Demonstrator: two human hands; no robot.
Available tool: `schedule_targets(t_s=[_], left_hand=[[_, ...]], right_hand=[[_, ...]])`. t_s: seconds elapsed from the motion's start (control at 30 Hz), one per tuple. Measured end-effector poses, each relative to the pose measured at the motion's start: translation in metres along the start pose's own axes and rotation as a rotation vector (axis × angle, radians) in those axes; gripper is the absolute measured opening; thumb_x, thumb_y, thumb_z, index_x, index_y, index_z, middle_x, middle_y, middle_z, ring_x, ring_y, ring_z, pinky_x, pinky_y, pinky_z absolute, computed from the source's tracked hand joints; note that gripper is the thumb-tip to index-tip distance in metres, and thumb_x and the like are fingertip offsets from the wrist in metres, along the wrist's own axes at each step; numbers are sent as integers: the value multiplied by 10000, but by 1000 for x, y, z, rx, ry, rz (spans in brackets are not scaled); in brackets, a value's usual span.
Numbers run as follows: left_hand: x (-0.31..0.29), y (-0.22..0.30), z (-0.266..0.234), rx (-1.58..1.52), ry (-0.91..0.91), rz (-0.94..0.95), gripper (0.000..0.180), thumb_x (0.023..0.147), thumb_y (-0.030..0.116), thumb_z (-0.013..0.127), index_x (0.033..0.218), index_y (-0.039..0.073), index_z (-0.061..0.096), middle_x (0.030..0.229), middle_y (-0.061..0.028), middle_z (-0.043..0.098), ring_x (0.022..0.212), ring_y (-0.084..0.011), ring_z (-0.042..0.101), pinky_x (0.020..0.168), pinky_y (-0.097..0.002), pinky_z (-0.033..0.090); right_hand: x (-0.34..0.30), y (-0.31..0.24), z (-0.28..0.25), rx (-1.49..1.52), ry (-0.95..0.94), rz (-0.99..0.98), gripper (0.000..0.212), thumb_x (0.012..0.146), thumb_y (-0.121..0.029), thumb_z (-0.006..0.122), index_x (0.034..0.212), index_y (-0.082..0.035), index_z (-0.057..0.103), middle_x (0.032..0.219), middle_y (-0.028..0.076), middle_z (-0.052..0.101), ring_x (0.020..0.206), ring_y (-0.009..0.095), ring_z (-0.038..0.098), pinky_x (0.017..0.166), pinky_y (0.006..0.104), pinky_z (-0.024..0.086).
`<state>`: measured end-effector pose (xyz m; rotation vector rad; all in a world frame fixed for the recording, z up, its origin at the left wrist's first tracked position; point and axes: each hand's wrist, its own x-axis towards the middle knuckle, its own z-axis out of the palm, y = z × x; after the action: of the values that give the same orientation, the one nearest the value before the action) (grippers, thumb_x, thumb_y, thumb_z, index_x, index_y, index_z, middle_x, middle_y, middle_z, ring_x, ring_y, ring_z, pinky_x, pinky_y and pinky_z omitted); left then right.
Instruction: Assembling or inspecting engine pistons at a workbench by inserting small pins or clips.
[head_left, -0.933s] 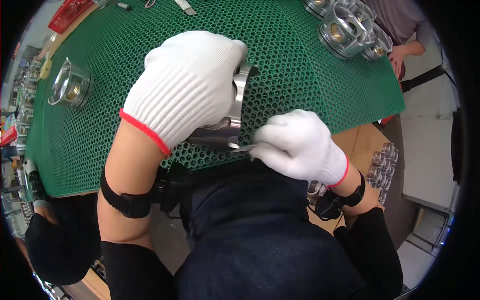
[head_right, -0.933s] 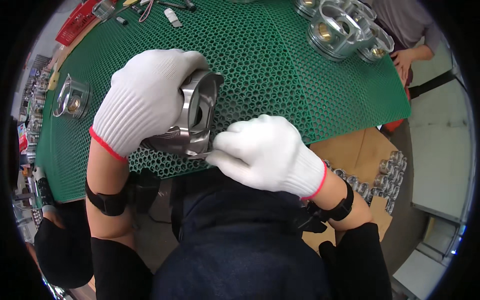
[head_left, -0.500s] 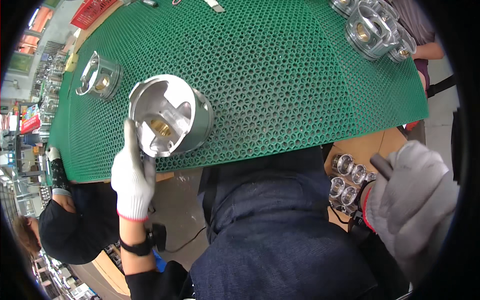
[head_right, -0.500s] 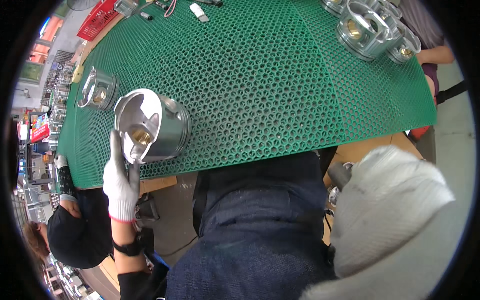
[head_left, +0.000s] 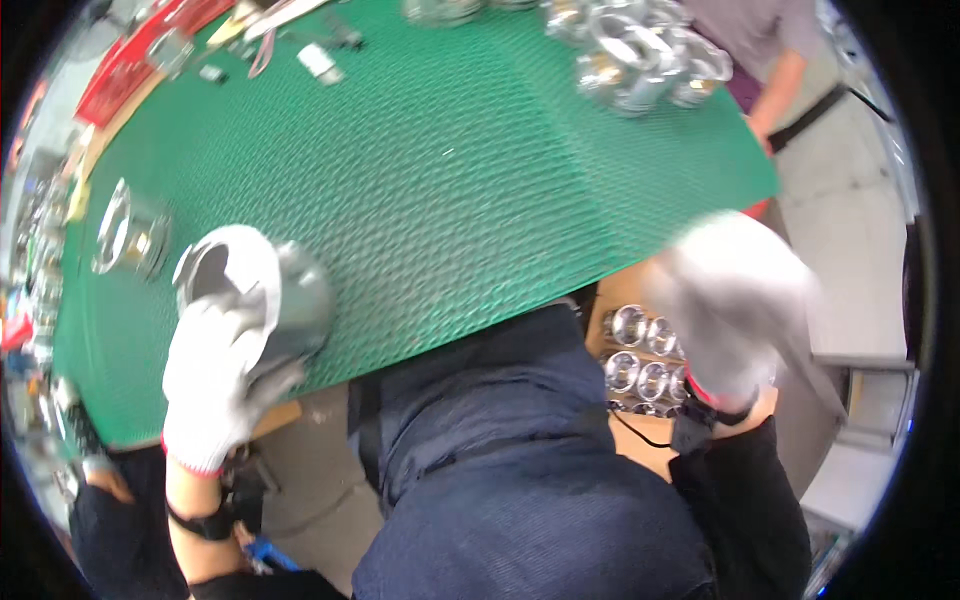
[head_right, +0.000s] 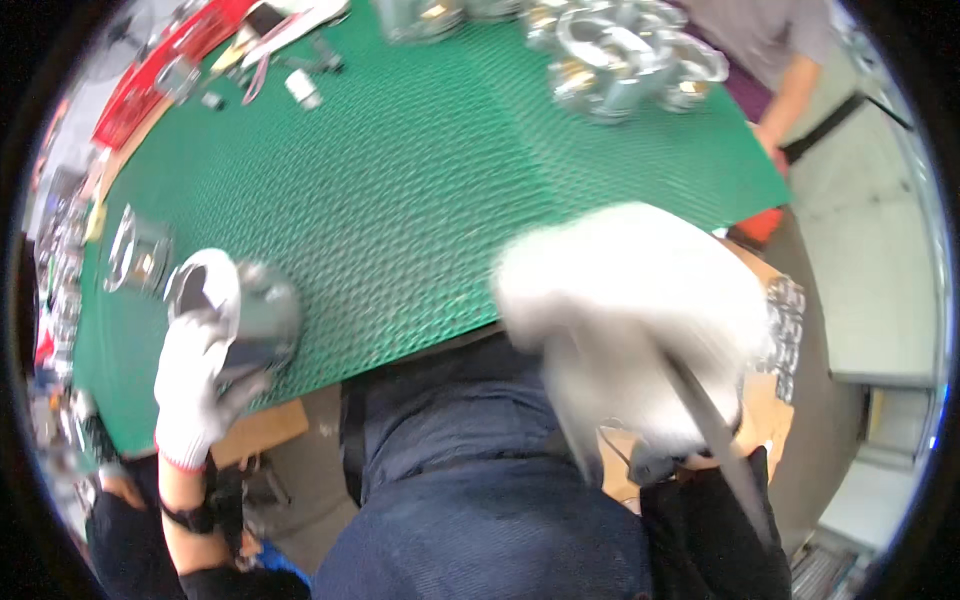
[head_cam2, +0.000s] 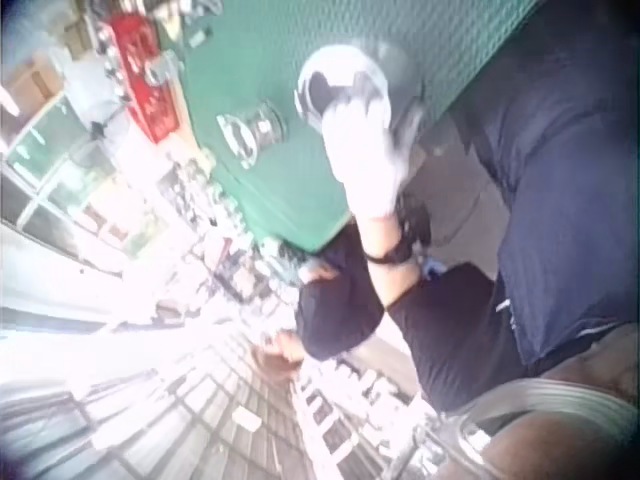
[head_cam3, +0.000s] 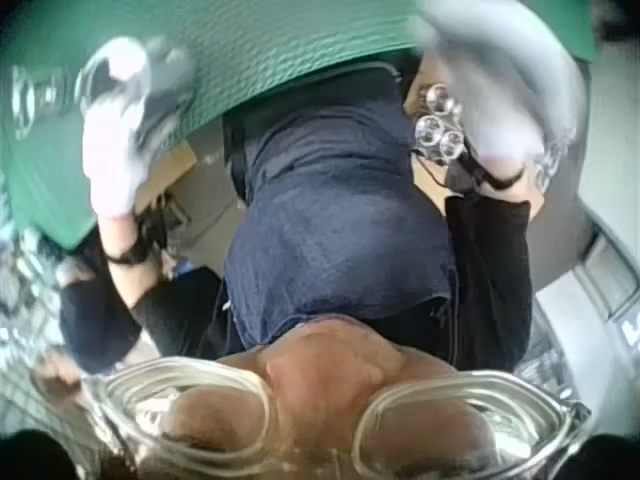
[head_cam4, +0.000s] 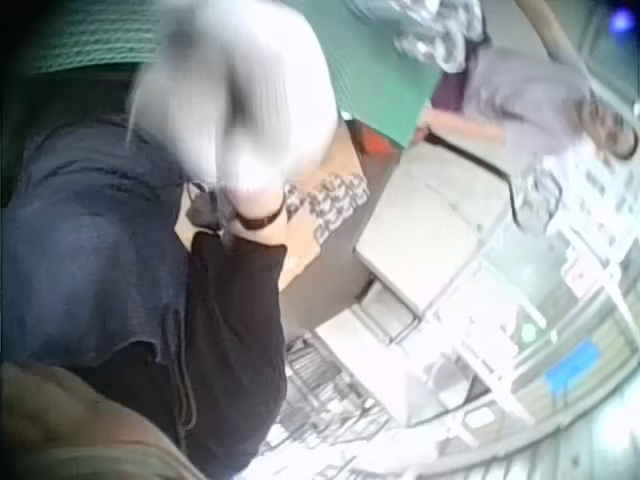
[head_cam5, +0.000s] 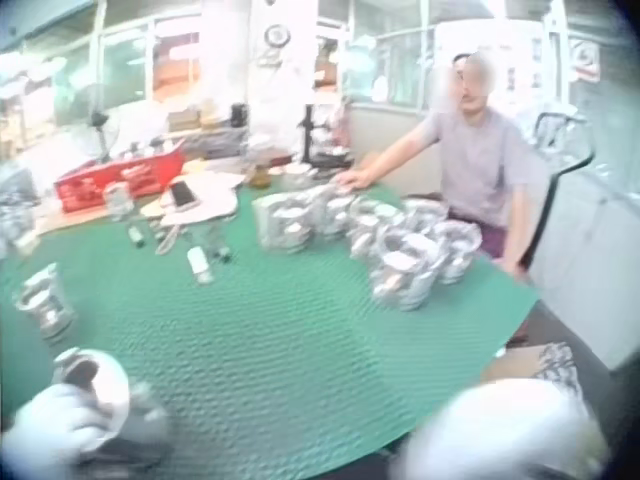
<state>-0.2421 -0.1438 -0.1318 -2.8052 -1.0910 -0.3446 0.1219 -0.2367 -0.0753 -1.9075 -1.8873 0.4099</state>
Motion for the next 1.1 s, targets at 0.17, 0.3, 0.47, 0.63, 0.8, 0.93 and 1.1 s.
schedule_targets(t_s=[0.17,0.3,0.47,0.63,0.8,0.93,1.1], left_hand=[[-84,-70,-10,49,42,-370,630,679,124,855,1220,23,547,1191,-182,578,1091,-369,563,951,-433,459],[-159,-178,15,29,168,-775,544,784,-1,710,1294,18,523,1239,-162,559,1144,-309,548,988,-381,452],[-131,-150,-4,197,464,-717,566,799,-63,648,1337,31,500,1331,-124,532,1214,-263,524,1061,-377,414],[-58,-21,-4,-71,222,-431,425,789,73,697,1200,33,600,1268,-149,579,1200,-337,533,1036,-418,412],[-47,19,-2,-305,149,-379,494,690,-58,667,1172,11,589,1261,-164,575,1116,-296,585,942,-375,499],[-11,30,10,-618,271,-387,531,751,105,714,1243,-22,560,1291,-175,566,1181,-285,551,1022,-393,432],[11,60,38,-1202,303,-413,730,843,427,722,1346,-41,475,1320,-182,558,1187,-296,550,1050,-393,401]], right_hand=[[59,90,8,582,226,189,231,909,-97,624,1127,-28,660,916,44,692,646,90,582,612,235,494],[107,122,-2,320,438,-27,296,926,-189,600,1193,-65,632,903,83,699,616,135,614,640,257,496],[174,140,2,89,90,47,496,897,-299,609,1333,-81,520,922,145,697,649,184,660,672,291,511],[169,135,6,327,120,66,612,816,-212,673,1377,-66,477,959,66,677,527,87,571,508,250,462],[113,38,-16,579,-276,48,660,793,-123,691,1407,-49,460,1140,59,638,532,34,498,431,184,386],[112,11,15,723,-518,-484,638,808,-145,660,1393,12,457,1360,128,547,1224,219,534,1038,342,435],[144,-51,59,444,-503,-331,563,805,-117,647,1356,-86,535,1175,74,659,979,132,627,821,262,510]])
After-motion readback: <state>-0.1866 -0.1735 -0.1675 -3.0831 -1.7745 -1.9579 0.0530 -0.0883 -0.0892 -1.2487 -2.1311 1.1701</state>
